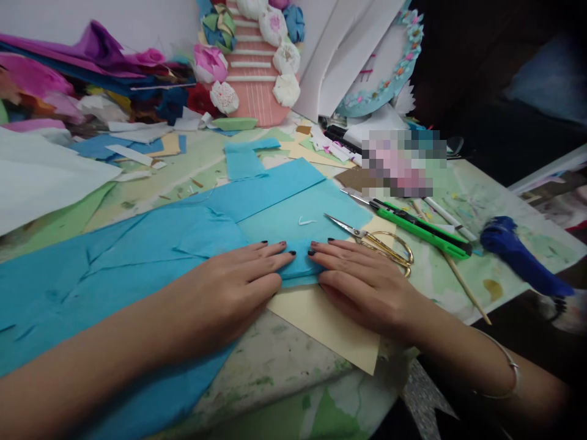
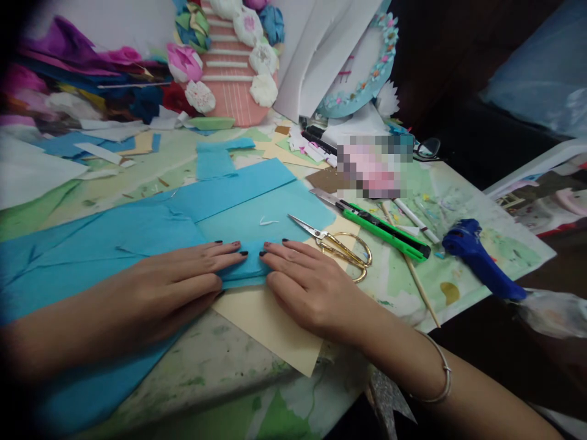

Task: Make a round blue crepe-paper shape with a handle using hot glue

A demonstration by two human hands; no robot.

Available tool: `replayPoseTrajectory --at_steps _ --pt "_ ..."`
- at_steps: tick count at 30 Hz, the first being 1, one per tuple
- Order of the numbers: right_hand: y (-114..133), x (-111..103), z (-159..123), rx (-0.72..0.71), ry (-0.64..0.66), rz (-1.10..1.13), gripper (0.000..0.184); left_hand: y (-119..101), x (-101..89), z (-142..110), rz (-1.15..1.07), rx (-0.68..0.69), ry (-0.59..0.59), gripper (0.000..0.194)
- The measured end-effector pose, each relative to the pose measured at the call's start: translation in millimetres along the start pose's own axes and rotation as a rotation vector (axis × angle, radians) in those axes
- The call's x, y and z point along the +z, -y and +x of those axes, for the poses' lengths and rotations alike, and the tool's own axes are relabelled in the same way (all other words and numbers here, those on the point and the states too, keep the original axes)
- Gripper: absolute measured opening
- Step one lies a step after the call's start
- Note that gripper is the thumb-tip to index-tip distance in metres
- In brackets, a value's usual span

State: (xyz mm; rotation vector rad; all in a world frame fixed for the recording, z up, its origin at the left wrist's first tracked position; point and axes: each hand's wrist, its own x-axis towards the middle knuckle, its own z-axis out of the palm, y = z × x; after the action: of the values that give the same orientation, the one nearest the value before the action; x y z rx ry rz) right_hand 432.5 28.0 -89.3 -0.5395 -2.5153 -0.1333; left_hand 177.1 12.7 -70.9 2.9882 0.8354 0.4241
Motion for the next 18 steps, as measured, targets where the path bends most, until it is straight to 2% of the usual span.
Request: replayPoseTrajectory --at_steps 8,13,18 --pt "0.3 2.2 1.3 -0.019 -0.009 0.047 0.011 3.6 2.3 -2.5 -0.072 -0.016 0.016 0.016" --pt "0.4 1.2 -2.4 0.009 0.057 0.106 0.011 4.7 2.6 -3.2 -0.090 0.028 0.013 0.016" --pt "0.7 0.9 -3.7 -0.002 0.012 0.082 0.011 2.3 -0.7 -0.7 0.023 0.055 -0.088 0.015"
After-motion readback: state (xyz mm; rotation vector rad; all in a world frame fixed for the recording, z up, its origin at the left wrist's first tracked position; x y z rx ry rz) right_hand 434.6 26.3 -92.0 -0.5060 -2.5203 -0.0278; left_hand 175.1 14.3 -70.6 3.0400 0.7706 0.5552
